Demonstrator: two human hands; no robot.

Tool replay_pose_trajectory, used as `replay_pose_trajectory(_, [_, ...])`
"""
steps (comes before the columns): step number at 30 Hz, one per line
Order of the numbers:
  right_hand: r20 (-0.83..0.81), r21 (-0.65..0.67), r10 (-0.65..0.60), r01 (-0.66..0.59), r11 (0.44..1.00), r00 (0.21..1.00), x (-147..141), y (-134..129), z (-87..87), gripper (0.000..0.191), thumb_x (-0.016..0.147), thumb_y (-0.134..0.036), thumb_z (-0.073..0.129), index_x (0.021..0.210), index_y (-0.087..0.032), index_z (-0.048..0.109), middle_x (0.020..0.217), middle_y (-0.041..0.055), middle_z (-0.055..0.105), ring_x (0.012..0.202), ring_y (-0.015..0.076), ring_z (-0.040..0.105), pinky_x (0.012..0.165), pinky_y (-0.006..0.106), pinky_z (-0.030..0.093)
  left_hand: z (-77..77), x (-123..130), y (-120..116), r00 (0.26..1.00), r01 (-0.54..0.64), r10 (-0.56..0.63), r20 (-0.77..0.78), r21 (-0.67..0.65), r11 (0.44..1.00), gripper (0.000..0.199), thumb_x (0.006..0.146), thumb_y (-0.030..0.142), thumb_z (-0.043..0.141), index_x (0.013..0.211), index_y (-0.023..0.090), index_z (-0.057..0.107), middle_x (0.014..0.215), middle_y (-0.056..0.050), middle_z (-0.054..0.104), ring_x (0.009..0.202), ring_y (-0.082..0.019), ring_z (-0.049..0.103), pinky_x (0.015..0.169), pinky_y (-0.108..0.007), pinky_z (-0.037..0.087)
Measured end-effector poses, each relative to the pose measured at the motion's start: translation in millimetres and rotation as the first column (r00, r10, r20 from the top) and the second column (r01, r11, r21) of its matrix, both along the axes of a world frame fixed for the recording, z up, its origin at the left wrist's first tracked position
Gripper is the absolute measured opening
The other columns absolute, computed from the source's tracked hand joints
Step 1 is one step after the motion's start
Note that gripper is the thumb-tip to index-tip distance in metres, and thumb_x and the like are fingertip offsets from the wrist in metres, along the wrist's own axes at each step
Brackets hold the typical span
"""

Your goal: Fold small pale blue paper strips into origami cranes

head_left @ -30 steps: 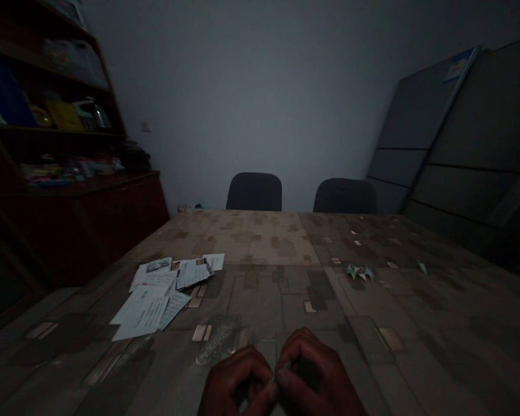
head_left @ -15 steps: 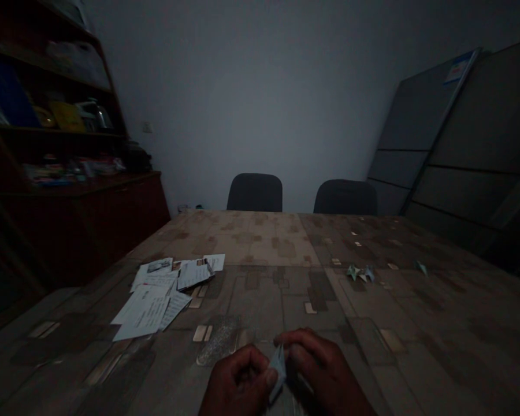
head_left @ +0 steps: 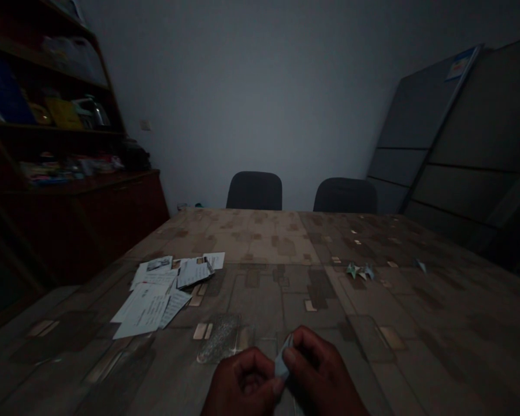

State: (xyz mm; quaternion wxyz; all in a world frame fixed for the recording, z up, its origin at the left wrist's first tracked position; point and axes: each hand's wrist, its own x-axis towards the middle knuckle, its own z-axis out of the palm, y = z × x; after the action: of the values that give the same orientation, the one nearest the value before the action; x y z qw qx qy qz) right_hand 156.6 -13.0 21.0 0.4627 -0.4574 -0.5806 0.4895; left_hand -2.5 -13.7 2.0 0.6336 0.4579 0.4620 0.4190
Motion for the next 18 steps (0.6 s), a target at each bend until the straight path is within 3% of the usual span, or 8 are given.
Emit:
replay_pose_trajectory(4, [-0.063, -0.055, -0.004, 0.0, 0.999, 0.998, -2.5, 2.6, -2.8, 0.033, 0.079, -0.048, 0.061, 0.068, -0.021, 0.045, 0.063, -0.0056, 0.037, 0.061, 0.0131, 0.037, 0.056, 0.024, 0.03, 2.9, 1.5, 1.9, 1.0, -0.014, 0.014, 0.01, -0.006, 1.0, 0.04, 0.053, 0.04, 0.086, 0.056, 0.018, 0.052, 0.045, 0.009, 0.044, 0.044, -0.006, 0.032, 0.044, -0.019, 0.022])
replay_pose_trajectory(7, [-0.029, -0.085, -0.028, 0.026, 0.996, 0.999, -0.5, 5.3, -1.5, 0.03, 0.077, -0.043, 0.063, 0.066, -0.021, 0.046, 0.062, -0.0053, 0.039, 0.06, 0.0133, 0.038, 0.056, 0.024, 0.03, 7.6, 2.5, 2.6, 0.998, 0.019, -0.014, 0.064, -0.075, 0.997, 0.04, 0.053, 0.041, 0.084, 0.059, 0.019, 0.052, 0.046, 0.005, 0.053, 0.042, -0.009, 0.041, 0.045, -0.022, 0.03])
replay_pose_trajectory(11, [0.039, -0.043, -0.03, 0.031, 0.999, 0.999, 3.5, 6.2, -0.3, 0.03, 0.077, -0.042, 0.063, 0.064, -0.021, 0.046, 0.06, -0.0049, 0.04, 0.059, 0.014, 0.039, 0.056, 0.025, 0.031, 16.6, 2.5, 3.3, 0.998, -0.049, 0.051, -0.022, 0.058, 0.997, 0.023, 0.062, 0.033, 0.077, 0.066, 0.013, 0.065, 0.056, 0.0, 0.06, 0.054, -0.013, 0.049, 0.054, -0.024, 0.036])
replay_pose_trajectory(14, [0.065, 0.037, -0.024, 0.022, 0.999, 0.998, 2.5, 2.8, -0.5, 0.026, 0.079, -0.04, 0.06, 0.066, -0.021, 0.047, 0.062, -0.0046, 0.042, 0.06, 0.0143, 0.041, 0.057, 0.025, 0.032, 19.4, 3.0, 2.9, 0.991, -0.055, 0.067, -0.117, 0.097, 0.994, 0.02, 0.062, 0.031, 0.074, 0.06, 0.013, 0.065, 0.053, 0.004, 0.051, 0.052, -0.011, 0.041, 0.053, -0.023, 0.03])
replay_pose_trajectory(18, [0.051, 0.107, -0.026, 0.02, 0.994, 0.998, -3.7, -2.6, -1.8, 0.022, 0.079, -0.038, 0.058, 0.068, -0.021, 0.051, 0.062, -0.0049, 0.043, 0.06, 0.0139, 0.041, 0.057, 0.024, 0.032, 16.5, 2.2, 0.8, 0.99, 0.016, -0.004, -0.142, 0.082, 0.996, 0.033, 0.061, 0.04, 0.076, 0.054, 0.018, 0.052, 0.048, 0.009, 0.036, 0.049, -0.009, 0.026, 0.05, -0.023, 0.02])
